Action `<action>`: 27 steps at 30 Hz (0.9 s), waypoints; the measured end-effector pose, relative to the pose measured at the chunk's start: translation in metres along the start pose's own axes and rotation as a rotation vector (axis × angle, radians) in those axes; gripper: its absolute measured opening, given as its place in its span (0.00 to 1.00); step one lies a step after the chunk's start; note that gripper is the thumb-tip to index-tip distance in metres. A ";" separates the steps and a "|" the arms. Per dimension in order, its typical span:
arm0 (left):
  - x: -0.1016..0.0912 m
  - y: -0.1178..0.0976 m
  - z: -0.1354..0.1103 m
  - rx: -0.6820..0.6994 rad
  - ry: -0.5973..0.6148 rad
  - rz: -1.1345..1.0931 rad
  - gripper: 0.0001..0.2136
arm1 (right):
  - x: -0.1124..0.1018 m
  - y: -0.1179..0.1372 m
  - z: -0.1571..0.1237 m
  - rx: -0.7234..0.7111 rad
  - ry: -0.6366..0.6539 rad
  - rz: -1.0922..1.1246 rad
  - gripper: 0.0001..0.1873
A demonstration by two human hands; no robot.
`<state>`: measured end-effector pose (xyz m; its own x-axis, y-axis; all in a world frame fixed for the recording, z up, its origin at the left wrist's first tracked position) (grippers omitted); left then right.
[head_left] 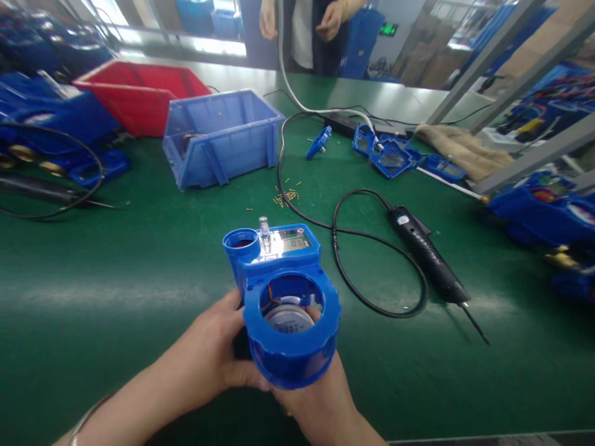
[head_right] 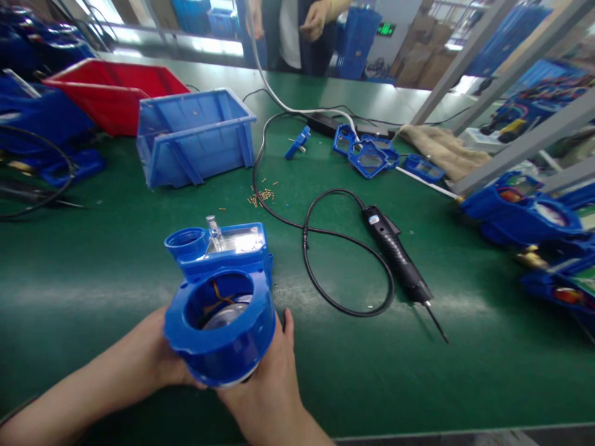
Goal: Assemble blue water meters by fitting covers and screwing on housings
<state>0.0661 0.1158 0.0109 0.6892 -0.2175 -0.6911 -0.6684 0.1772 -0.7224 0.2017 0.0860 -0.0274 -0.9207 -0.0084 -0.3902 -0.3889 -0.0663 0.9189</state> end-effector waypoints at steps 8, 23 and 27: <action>0.034 -0.004 0.008 -0.128 0.350 -0.794 0.33 | -0.001 -0.002 -0.002 0.009 -0.001 0.021 0.37; 0.030 -0.003 0.012 -0.195 0.304 -0.719 0.33 | -0.002 0.002 -0.004 -0.150 -0.058 -0.143 0.42; 0.035 -0.004 0.009 -0.194 0.283 -0.767 0.27 | -0.003 -0.003 -0.008 -0.136 -0.086 -0.130 0.47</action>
<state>0.0959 0.1164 -0.0104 0.8932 -0.4479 0.0402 -0.0977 -0.2806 -0.9549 0.2058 0.0787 -0.0291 -0.8647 0.0939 -0.4935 -0.5020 -0.1955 0.8425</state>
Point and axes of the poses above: each hand's wrist, its own z-axis towards the middle knuckle, its own x-axis out of the palm, y = z × x, the point moved 8 cm from there along z, towards the middle knuckle, and after that the axes turned 7 degrees about -y, right-handed, at the moved point
